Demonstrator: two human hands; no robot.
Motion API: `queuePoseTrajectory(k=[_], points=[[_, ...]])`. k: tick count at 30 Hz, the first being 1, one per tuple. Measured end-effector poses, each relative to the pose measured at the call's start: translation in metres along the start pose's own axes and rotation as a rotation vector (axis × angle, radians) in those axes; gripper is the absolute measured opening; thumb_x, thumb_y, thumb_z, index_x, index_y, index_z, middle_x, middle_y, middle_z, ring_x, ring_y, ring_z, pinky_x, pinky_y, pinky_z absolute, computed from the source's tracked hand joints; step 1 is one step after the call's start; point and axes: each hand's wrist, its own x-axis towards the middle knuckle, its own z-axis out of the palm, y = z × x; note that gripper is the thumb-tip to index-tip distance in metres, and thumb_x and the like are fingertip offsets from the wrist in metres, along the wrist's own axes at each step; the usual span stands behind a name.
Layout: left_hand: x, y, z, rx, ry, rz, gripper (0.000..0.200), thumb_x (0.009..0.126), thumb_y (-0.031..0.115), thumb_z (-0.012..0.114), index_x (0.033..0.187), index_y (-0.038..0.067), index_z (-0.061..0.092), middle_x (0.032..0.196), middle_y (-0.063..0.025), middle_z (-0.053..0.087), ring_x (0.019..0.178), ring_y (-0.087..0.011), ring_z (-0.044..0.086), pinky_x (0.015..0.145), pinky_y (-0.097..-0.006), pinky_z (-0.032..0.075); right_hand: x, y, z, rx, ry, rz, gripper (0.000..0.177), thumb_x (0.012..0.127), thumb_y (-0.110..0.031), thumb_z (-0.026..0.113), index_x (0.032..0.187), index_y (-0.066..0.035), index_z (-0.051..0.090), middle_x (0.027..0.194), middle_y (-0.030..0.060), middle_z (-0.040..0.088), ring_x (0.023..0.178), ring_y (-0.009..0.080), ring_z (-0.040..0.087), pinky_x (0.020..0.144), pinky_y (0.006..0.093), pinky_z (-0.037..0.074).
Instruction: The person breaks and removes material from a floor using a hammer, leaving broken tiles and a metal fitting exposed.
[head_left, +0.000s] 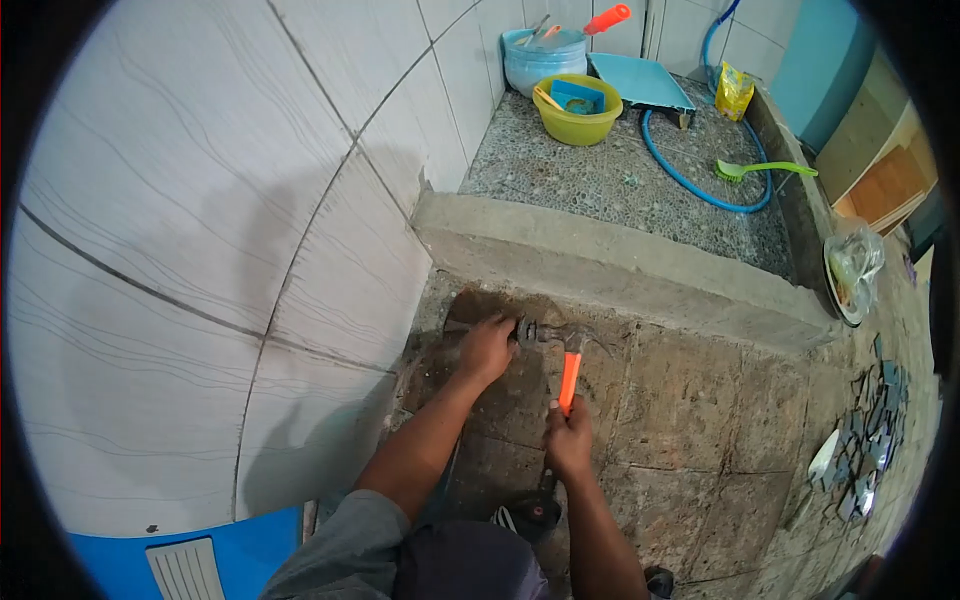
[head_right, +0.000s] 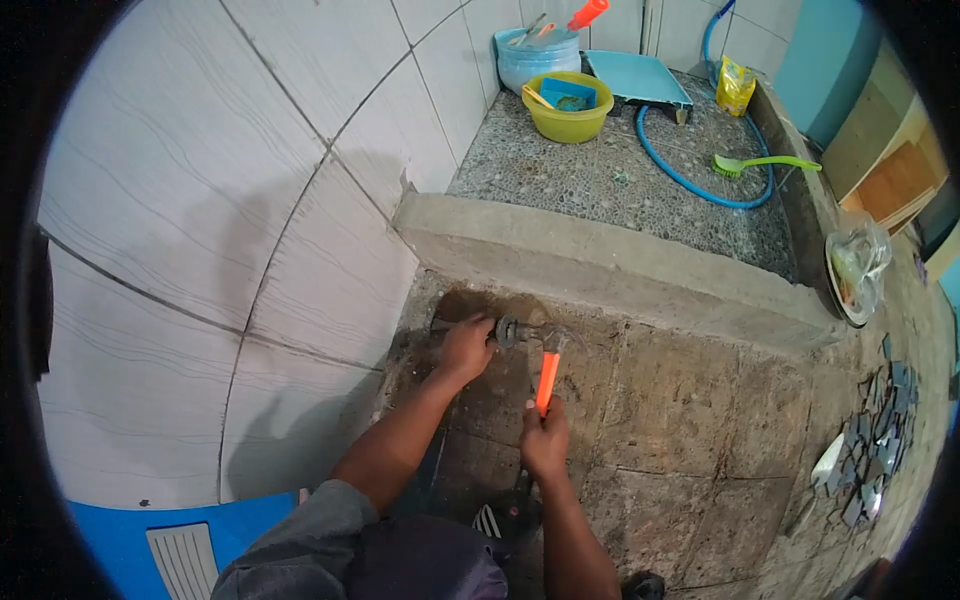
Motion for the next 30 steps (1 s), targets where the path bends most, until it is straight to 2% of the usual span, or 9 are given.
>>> queuePoseTrajectory(k=[3, 8, 12, 13, 15, 17, 23, 27, 30], points=[[0.0, -0.004, 0.006, -0.013, 0.074, 0.042, 0.029, 0.083, 0.01, 0.075, 0.109, 0.0, 0.065, 0.11, -0.0205, 0.066, 0.106, -0.0424, 0.063, 0.089, -0.0523, 0.053, 0.007, 0.001, -0.024, -0.034, 0.074, -0.093, 0.018, 0.106, -0.021, 0.056, 0.109, -0.004, 0.05, 0.074, 0.0009, 0.051, 0.051, 0.0089, 0.05, 0.044, 0.0275, 0.043], [0.002, 0.0, -0.003, -0.063, 0.027, 0.004, 0.028, 0.082, 0.007, 0.075, 0.107, 0.0, 0.066, 0.107, -0.0209, 0.066, 0.103, -0.0438, 0.063, 0.087, -0.0534, 0.052, 0.004, -0.091, -0.057, 0.243, 0.422, -0.249, 0.019, 0.108, -0.022, 0.051, 0.112, -0.004, 0.048, 0.071, 0.0012, 0.05, 0.05, 0.0089, 0.048, 0.044, 0.027, 0.042], [0.001, 0.001, -0.003, -0.092, 0.045, 0.008, 0.026, 0.081, 0.005, 0.074, 0.105, 0.0, 0.066, 0.105, -0.0204, 0.066, 0.101, -0.0443, 0.063, 0.087, -0.0537, 0.051, 0.003, -0.092, -0.038, 0.33, 0.677, -0.372, 0.019, 0.109, -0.021, 0.048, 0.116, -0.003, 0.044, 0.071, 0.0024, 0.05, 0.049, 0.0092, 0.047, 0.044, 0.0268, 0.043], [0.002, 0.001, -0.003, -0.102, 0.054, 0.002, 0.026, 0.081, 0.005, 0.074, 0.105, 0.0, 0.066, 0.106, -0.0204, 0.066, 0.101, -0.0443, 0.063, 0.087, -0.0536, 0.051, 0.001, -0.069, -0.026, 0.356, 0.637, -0.315, 0.023, 0.107, -0.022, 0.052, 0.117, -0.003, 0.044, 0.073, 0.0067, 0.055, 0.054, 0.0186, 0.055, 0.05, 0.0338, 0.048], [0.002, 0.003, -0.002, -0.128, 0.07, -0.005, 0.026, 0.081, 0.005, 0.074, 0.104, 0.0, 0.066, 0.107, -0.0205, 0.066, 0.102, -0.0442, 0.063, 0.088, -0.0534, 0.051, 0.005, -0.002, 0.002, -0.438, 0.675, -0.517, 0.027, 0.104, -0.023, 0.057, 0.114, -0.002, 0.045, 0.075, 0.013, 0.058, 0.063, 0.0312, 0.061, 0.061, 0.0434, 0.051], [0.003, 0.004, -0.005, -0.134, 0.1, -0.006, 0.028, 0.081, 0.005, 0.074, 0.107, 0.0, 0.067, 0.109, -0.0211, 0.067, 0.104, -0.0435, 0.063, 0.088, -0.0528, 0.052, -0.01, -0.009, 0.005, -0.391, 0.025, 0.028, 0.029, 0.101, -0.024, 0.06, 0.112, 0.0, 0.047, 0.078, 0.0173, 0.061, 0.069, 0.0393, 0.062, 0.069, 0.0485, 0.05], [0.001, 0.008, -0.004, -0.072, -0.033, -0.075, 0.035, 0.082, 0.003, 0.072, 0.117, 0.0, 0.068, 0.117, -0.0234, 0.066, 0.109, -0.0434, 0.062, 0.092, -0.0523, 0.052, -0.014, 0.029, -0.017, -0.18, 0.156, 0.003, 0.029, 0.105, -0.027, 0.056, 0.11, 0.001, 0.05, 0.073, 0.0127, 0.054, 0.062, 0.0246, 0.055, 0.06, 0.0426, 0.044], [-0.004, 0.004, 0.021, -0.043, -0.027, 0.1, 0.033, 0.084, 0.003, 0.07, 0.117, 0.0, 0.068, 0.119, -0.0237, 0.065, 0.11, -0.0437, 0.062, 0.094, -0.0536, 0.053, -0.002, 0.047, -0.033, -0.04, 0.197, 0.052, 0.029, 0.109, -0.031, 0.049, 0.109, -0.002, 0.05, 0.081, 0.0041, 0.053, 0.07, 0.014, 0.049, 0.061, 0.0347, 0.043], [0.005, 0.008, 0.016, -0.085, 0.004, 0.028, 0.033, 0.084, 0.002, 0.07, 0.117, 0.0, 0.068, 0.12, -0.0236, 0.065, 0.11, -0.0437, 0.062, 0.093, -0.0535, 0.054, 0.003, 0.047, -0.041, 0.101, 0.211, 0.009, 0.027, 0.11, -0.03, 0.048, 0.11, -0.003, 0.049, 0.084, 0.0038, 0.053, 0.072, 0.0122, 0.048, 0.063, 0.0321, 0.043]])
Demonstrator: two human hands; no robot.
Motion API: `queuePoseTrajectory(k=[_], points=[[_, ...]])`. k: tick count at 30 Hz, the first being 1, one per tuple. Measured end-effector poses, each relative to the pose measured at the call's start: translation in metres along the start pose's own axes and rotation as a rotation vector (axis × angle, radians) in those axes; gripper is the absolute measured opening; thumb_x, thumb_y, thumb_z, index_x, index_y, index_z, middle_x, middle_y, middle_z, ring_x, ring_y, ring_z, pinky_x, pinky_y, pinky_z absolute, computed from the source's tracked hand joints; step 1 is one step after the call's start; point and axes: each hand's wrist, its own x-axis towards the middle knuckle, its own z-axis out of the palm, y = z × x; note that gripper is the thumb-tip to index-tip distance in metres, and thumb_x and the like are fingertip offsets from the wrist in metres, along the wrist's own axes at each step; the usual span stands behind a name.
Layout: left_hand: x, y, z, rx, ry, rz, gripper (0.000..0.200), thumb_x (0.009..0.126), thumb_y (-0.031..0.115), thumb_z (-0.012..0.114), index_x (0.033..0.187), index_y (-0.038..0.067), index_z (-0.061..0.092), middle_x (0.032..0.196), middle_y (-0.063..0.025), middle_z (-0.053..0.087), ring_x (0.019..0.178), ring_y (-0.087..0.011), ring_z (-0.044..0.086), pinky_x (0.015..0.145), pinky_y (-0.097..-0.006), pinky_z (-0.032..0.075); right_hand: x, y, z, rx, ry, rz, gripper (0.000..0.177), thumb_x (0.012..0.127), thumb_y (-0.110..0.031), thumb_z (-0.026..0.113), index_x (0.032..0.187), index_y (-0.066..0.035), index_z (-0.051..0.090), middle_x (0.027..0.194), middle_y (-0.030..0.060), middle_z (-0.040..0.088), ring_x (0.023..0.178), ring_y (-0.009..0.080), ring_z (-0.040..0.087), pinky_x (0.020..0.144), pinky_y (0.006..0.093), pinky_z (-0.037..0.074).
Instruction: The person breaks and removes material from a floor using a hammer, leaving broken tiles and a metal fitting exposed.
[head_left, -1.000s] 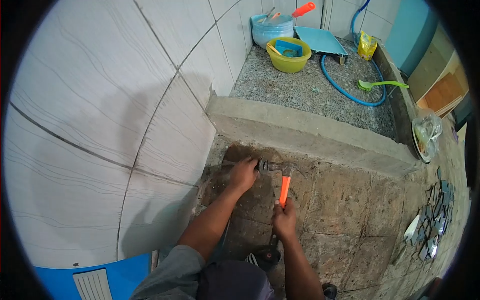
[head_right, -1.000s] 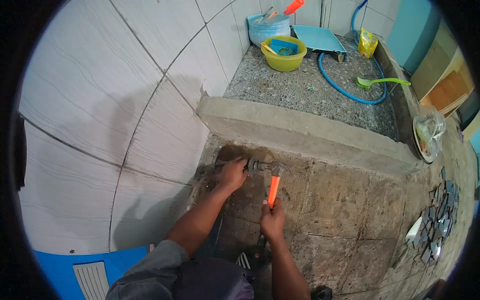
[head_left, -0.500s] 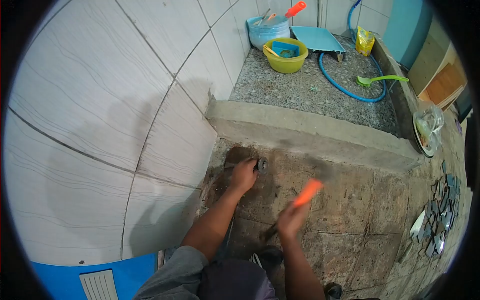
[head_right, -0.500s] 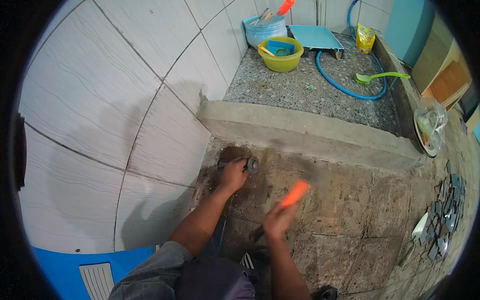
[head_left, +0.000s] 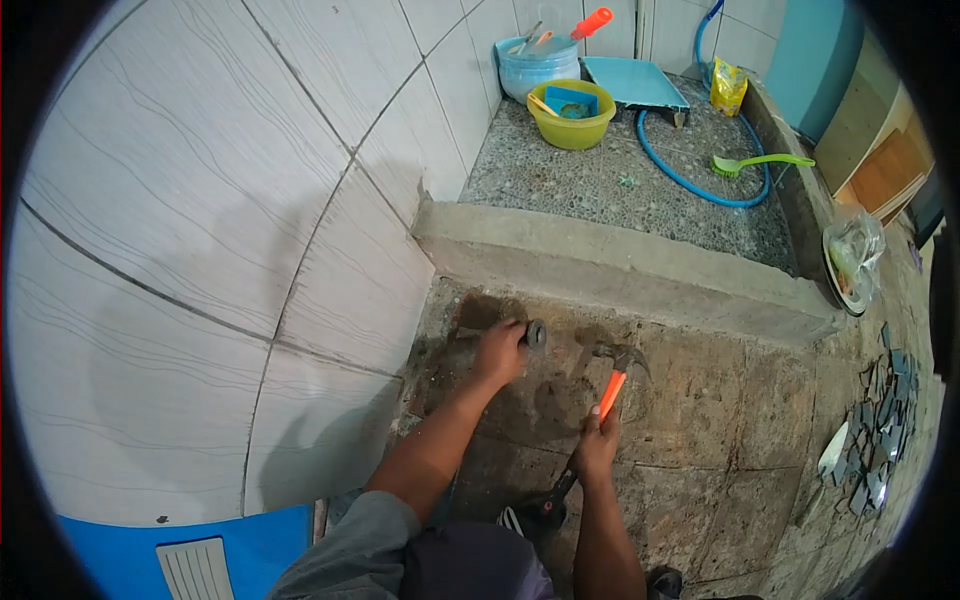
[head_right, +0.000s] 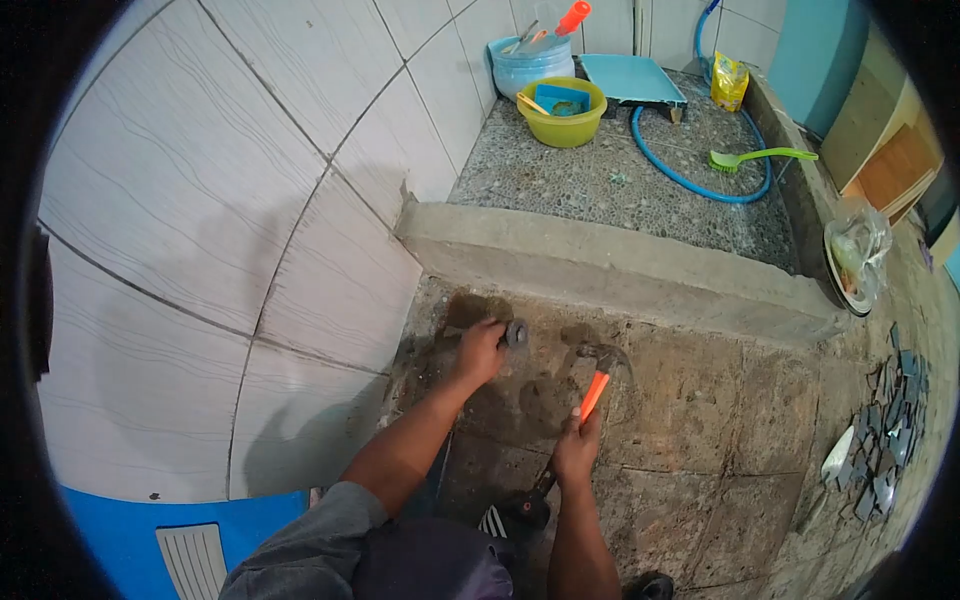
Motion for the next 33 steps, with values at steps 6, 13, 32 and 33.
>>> queuePoseTrajectory(k=[6, 13, 32, 33], points=[[0.02, -0.019, -0.005, -0.101, 0.142, 0.095, 0.029, 0.076, -0.002, 0.073, 0.104, -0.001, 0.067, 0.102, -0.0219, 0.065, 0.098, -0.0453, 0.063, 0.082, -0.0546, 0.052, 0.002, -0.058, -0.013, 0.13, -0.028, 0.311, 0.016, 0.107, -0.022, 0.052, 0.108, -0.006, 0.052, 0.082, 0.0007, 0.052, 0.068, 0.0124, 0.052, 0.062, 0.0314, 0.048], [0.018, -0.03, -0.021, -0.058, 0.087, 0.169, 0.037, 0.074, -0.001, 0.075, 0.111, -0.003, 0.069, 0.111, -0.0235, 0.067, 0.105, -0.0443, 0.064, 0.09, -0.052, 0.054, 0.009, -0.081, -0.025, 0.239, 0.119, -0.019, 0.014, 0.108, -0.022, 0.049, 0.106, -0.009, 0.048, 0.076, -0.0007, 0.046, 0.06, 0.0083, 0.043, 0.052, 0.028, 0.04], [0.017, -0.034, -0.042, -0.137, 0.184, 0.151, 0.028, 0.072, 0.0, 0.072, 0.1, 0.0, 0.068, 0.1, -0.0223, 0.066, 0.098, -0.0475, 0.062, 0.082, -0.0521, 0.051, -0.035, -0.053, 0.061, -0.61, -0.357, -0.112, 0.033, 0.102, -0.031, 0.057, 0.112, 0.0, 0.059, 0.082, 0.0294, 0.067, 0.081, 0.0516, 0.066, 0.071, 0.0585, 0.05], [0.021, -0.034, -0.041, -0.131, 0.163, 0.138, 0.028, 0.072, 0.001, 0.072, 0.1, 0.0, 0.068, 0.1, -0.0226, 0.066, 0.099, -0.0475, 0.062, 0.082, -0.0522, 0.051, -0.03, -0.057, 0.058, -0.584, -0.326, -0.126, 0.034, 0.102, -0.032, 0.057, 0.111, 0.0, 0.059, 0.08, 0.0283, 0.066, 0.079, 0.0493, 0.066, 0.069, 0.0562, 0.05]])
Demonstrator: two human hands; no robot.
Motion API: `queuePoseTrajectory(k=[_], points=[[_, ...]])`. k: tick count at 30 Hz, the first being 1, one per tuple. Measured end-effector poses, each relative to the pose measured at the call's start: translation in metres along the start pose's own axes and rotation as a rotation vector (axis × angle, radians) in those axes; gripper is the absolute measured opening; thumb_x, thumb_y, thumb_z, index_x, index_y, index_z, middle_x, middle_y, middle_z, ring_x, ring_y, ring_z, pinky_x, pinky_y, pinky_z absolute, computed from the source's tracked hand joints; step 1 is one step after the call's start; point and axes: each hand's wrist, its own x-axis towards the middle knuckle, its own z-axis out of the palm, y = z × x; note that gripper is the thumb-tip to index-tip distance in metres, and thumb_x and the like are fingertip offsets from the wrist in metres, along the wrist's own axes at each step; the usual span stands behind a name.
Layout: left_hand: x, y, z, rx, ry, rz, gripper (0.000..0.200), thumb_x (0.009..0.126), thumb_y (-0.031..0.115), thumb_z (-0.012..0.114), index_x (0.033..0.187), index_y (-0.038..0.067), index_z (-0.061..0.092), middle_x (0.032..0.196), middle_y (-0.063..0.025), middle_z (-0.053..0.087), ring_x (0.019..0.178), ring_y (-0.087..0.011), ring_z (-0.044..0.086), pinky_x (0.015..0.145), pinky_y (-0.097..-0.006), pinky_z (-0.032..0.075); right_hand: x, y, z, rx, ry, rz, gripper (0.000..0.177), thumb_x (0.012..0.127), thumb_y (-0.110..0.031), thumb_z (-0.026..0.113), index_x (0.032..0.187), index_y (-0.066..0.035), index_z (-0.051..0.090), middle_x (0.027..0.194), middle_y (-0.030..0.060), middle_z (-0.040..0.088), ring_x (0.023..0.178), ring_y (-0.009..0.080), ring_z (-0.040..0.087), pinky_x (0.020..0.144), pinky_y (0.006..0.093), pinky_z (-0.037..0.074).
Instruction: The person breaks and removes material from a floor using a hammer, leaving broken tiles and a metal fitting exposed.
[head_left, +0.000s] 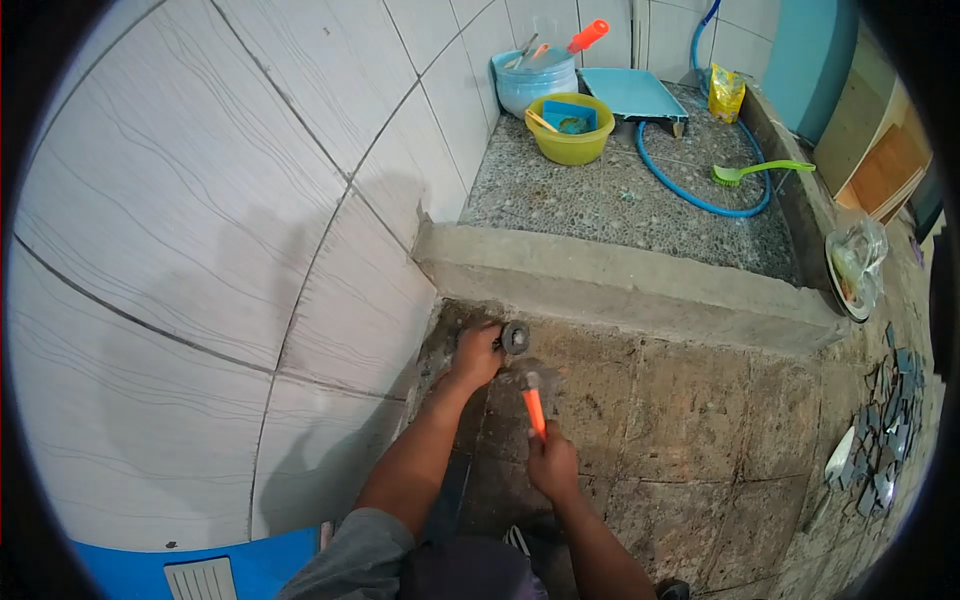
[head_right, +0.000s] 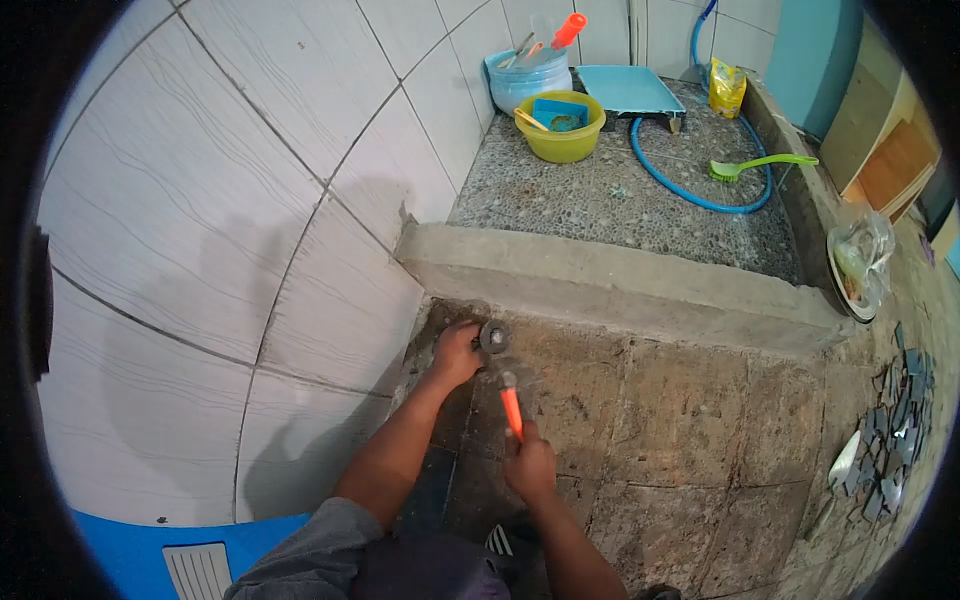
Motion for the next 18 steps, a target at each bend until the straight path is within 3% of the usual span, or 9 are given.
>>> queuePoseTrajectory(k=[5, 9, 12, 15, 16, 18], points=[[0.0, 0.003, 0.005, -0.021, -0.031, -0.001, 0.026, 0.074, 0.0, 0.073, 0.099, -0.002, 0.066, 0.103, -0.0243, 0.066, 0.101, -0.0474, 0.062, 0.084, -0.0543, 0.051, 0.017, 0.014, -0.035, 0.161, 0.28, 0.013, 0.035, 0.104, -0.034, 0.057, 0.108, 0.001, 0.059, 0.072, 0.0212, 0.062, 0.068, 0.0346, 0.065, 0.063, 0.0462, 0.048], [-0.008, 0.014, 0.011, 0.0, 0.0, -0.05, 0.025, 0.075, 0.0, 0.074, 0.098, -0.002, 0.066, 0.103, -0.0241, 0.066, 0.103, -0.0469, 0.062, 0.086, -0.0555, 0.051, 0.019, 0.006, -0.05, 0.705, 0.575, 0.017, 0.031, 0.107, -0.03, 0.052, 0.119, -0.002, 0.057, 0.071, 0.003, 0.051, 0.056, 0.0139, 0.048, 0.055, 0.0316, 0.042], [-0.005, 0.01, 0.015, 0.015, -0.032, -0.081, 0.026, 0.074, 0.0, 0.075, 0.099, -0.002, 0.066, 0.102, -0.0232, 0.066, 0.103, -0.0465, 0.062, 0.085, -0.0554, 0.051, 0.016, -0.026, -0.052, 0.993, 0.843, -0.088, 0.027, 0.107, -0.028, 0.052, 0.118, -0.004, 0.055, 0.074, -0.0022, 0.045, 0.057, 0.0075, 0.041, 0.054, 0.0266, 0.041], [-0.002, 0.015, 0.015, 0.033, -0.054, -0.081, 0.026, 0.075, 0.001, 0.075, 0.099, -0.001, 0.066, 0.101, -0.0224, 0.066, 0.102, -0.0463, 0.062, 0.085, -0.0545, 0.051, 0.022, -0.001, -0.004, 1.047, 0.726, -0.054, 0.026, 0.107, -0.028, 0.053, 0.111, -0.003, 0.054, 0.074, 0.0045, 0.051, 0.058, 0.0153, 0.049, 0.057, 0.0346, 0.046], [-0.002, 0.015, 0.016, 0.028, -0.042, -0.073, 0.026, 0.074, 0.001, 0.075, 0.099, -0.001, 0.066, 0.101, -0.0222, 0.066, 0.102, -0.0462, 0.062, 0.084, -0.0541, 0.051, 0.031, 0.027, 0.021, 0.553, 0.559, -0.098, 0.027, 0.106, -0.028, 0.053, 0.108, -0.002, 0.054, 0.075, 0.0087, 0.054, 0.06, 0.0208, 0.052, 0.059, 0.0385, 0.046], [-0.004, 0.011, 0.018, 0.015, -0.019, -0.055, 0.026, 0.074, 0.0, 0.074, 0.099, 0.0, 0.067, 0.101, -0.0219, 0.066, 0.101, -0.0462, 0.062, 0.084, -0.0532, 0.052, 0.033, 0.034, 0.028, 0.113, 0.312, -0.034, 0.029, 0.106, -0.029, 0.054, 0.106, 0.0, 0.053, 0.077, 0.015, 0.058, 0.063, 0.0293, 0.057, 0.062, 0.044, 0.047]])
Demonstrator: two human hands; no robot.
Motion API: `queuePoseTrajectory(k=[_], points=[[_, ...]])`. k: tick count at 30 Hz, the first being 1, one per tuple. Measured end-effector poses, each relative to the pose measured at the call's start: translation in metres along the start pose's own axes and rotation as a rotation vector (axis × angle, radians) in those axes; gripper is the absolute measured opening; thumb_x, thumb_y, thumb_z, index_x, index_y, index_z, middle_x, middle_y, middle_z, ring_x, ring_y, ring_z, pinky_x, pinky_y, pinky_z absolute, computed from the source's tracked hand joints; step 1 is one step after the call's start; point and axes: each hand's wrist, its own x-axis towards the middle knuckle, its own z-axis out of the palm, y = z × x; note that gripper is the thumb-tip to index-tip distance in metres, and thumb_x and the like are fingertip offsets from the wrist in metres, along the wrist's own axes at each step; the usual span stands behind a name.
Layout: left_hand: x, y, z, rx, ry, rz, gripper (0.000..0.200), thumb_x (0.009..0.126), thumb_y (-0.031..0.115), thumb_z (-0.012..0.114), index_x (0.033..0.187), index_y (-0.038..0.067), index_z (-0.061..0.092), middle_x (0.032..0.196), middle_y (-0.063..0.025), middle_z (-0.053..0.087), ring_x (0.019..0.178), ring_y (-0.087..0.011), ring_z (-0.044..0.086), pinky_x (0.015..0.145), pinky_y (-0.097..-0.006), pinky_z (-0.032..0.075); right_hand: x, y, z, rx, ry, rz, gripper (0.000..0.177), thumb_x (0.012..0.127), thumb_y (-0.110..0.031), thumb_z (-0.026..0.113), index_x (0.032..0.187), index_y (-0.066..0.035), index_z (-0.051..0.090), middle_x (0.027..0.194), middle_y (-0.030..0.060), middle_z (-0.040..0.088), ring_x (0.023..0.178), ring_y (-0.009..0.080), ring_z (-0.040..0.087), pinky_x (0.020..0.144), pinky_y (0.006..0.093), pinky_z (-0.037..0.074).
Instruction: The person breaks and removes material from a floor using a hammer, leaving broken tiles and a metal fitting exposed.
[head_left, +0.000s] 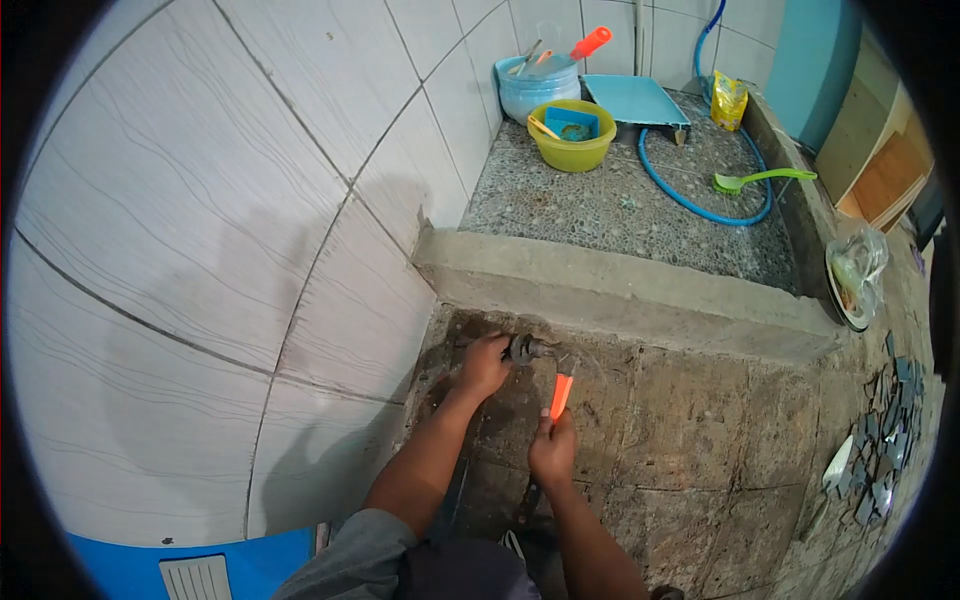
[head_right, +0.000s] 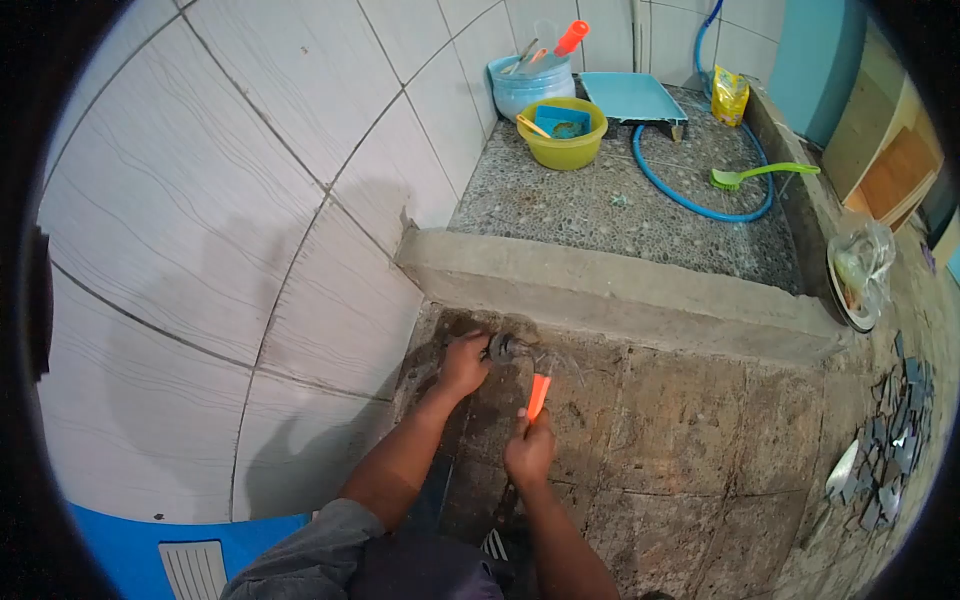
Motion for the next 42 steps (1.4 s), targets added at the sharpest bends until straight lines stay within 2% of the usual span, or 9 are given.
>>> queuePoseTrajectory(k=[2, 12, 17, 24, 27, 28, 30, 33, 42], points=[[0.002, 0.005, -0.006, 0.033, -0.045, -0.012, 0.028, 0.074, 0.0, 0.075, 0.1, -0.001, 0.067, 0.103, -0.0219, 0.066, 0.102, -0.0458, 0.062, 0.085, -0.0531, 0.052, 0.006, -0.054, -0.03, 0.069, -0.122, 0.201, 0.03, 0.106, -0.028, 0.054, 0.106, 0.001, 0.053, 0.079, 0.0193, 0.06, 0.066, 0.0355, 0.059, 0.065, 0.0475, 0.046], [-0.03, 0.004, 0.02, 0.113, 0.048, 0.061, 0.026, 0.079, 0.005, 0.074, 0.103, -0.004, 0.068, 0.109, -0.0262, 0.065, 0.103, -0.047, 0.062, 0.089, -0.0542, 0.052, -0.012, -0.006, -0.036, 0.4, -0.08, 0.305, 0.027, 0.108, -0.027, 0.052, 0.1, -0.001, 0.053, 0.071, 0.0017, 0.05, 0.063, 0.0111, 0.047, 0.057, 0.0322, 0.04], [-0.021, 0.013, -0.003, 0.098, -0.07, -0.09, 0.026, 0.08, 0.006, 0.074, 0.102, -0.004, 0.068, 0.108, -0.0258, 0.066, 0.102, -0.0459, 0.063, 0.087, -0.054, 0.052, 0.0, -0.016, -0.061, 0.527, -0.029, 0.248, 0.023, 0.109, -0.029, 0.051, 0.098, -0.009, 0.05, 0.069, -0.0039, 0.045, 0.053, 0.005, 0.039, 0.046, 0.026, 0.034], [-0.024, 0.01, 0.001, 0.086, -0.002, -0.027, 0.03, 0.077, 0.004, 0.077, 0.104, -0.003, 0.068, 0.107, -0.0251, 0.067, 0.101, -0.0447, 0.064, 0.086, -0.0518, 0.053, 0.023, -0.082, -0.115, 0.796, 0.519, -0.114, 0.03, 0.11, -0.037, 0.047, 0.1, -0.009, 0.05, 0.069, -0.0023, 0.047, 0.055, 0.0054, 0.044, 0.046, 0.0248, 0.036], [-0.022, 0.013, 0.0, 0.092, -0.023, -0.06, 0.03, 0.078, 0.005, 0.077, 0.106, -0.002, 0.069, 0.109, -0.0244, 0.067, 0.102, -0.0439, 0.065, 0.088, -0.0514, 0.053, 0.016, -0.068, -0.081, 0.768, 0.622, -0.063, 0.03, 0.11, -0.037, 0.046, 0.105, -0.007, 0.051, 0.067, -0.0008, 0.046, 0.055, 0.0086, 0.047, 0.048, 0.0242, 0.038], [-0.02, 0.014, 0.0, 0.103, -0.033, -0.072, 0.031, 0.078, 0.004, 0.077, 0.107, -0.001, 0.068, 0.111, -0.024, 0.067, 0.103, -0.0437, 0.065, 0.088, -0.0513, 0.053, 0.008, -0.042, -0.05, 0.698, 0.563, -0.002, 0.031, 0.109, -0.034, 0.047, 0.107, -0.003, 0.053, 0.066, 0.0019, 0.049, 0.056, 0.0143, 0.048, 0.051, 0.0299, 0.042], [-0.019, 0.013, -0.001, 0.121, -0.058, -0.091, 0.032, 0.079, 0.004, 0.076, 0.109, -0.001, 0.068, 0.113, -0.0231, 0.067, 0.104, -0.0432, 0.065, 0.089, -0.0513, 0.053, -0.005, -0.02, -0.024, -0.088, -0.069, 0.066, 0.032, 0.108, -0.031, 0.049, 0.107, 0.0, 0.056, 0.066, 0.0029, 0.05, 0.058, 0.0167, 0.048, 0.055, 0.0369, 0.042], [-0.018, 0.014, -0.006, 0.11, -0.046, -0.099, 0.033, 0.08, 0.005, 0.075, 0.111, -0.001, 0.067, 0.115, -0.0225, 0.066, 0.106, -0.0431, 0.064, 0.09, -0.0517, 0.053, -0.011, -0.013, -0.021, 0.171, -0.101, 0.274, 0.031, 0.108, -0.029, 0.05, 0.103, 0.001, 0.058, 0.069, 0.0031, 0.051, 0.06, 0.0166, 0.047, 0.057, 0.041, 0.041], [-0.048, 0.02, 0.006, 0.147, -0.147, -0.072, 0.037, 0.083, 0.006, 0.073, 0.119, -0.001, 0.067, 0.124, -0.0222, 0.064, 0.115, -0.0427, 0.061, 0.097, -0.0508, 0.052, -0.011, 0.012, -0.043, 0.463, -0.014, 0.362, 0.029, 0.109, -0.029, 0.05, 0.097, -0.004, 0.054, 0.067, -0.0025, 0.045, 0.057, 0.0082, 0.042, 0.052, 0.0294, 0.036]])
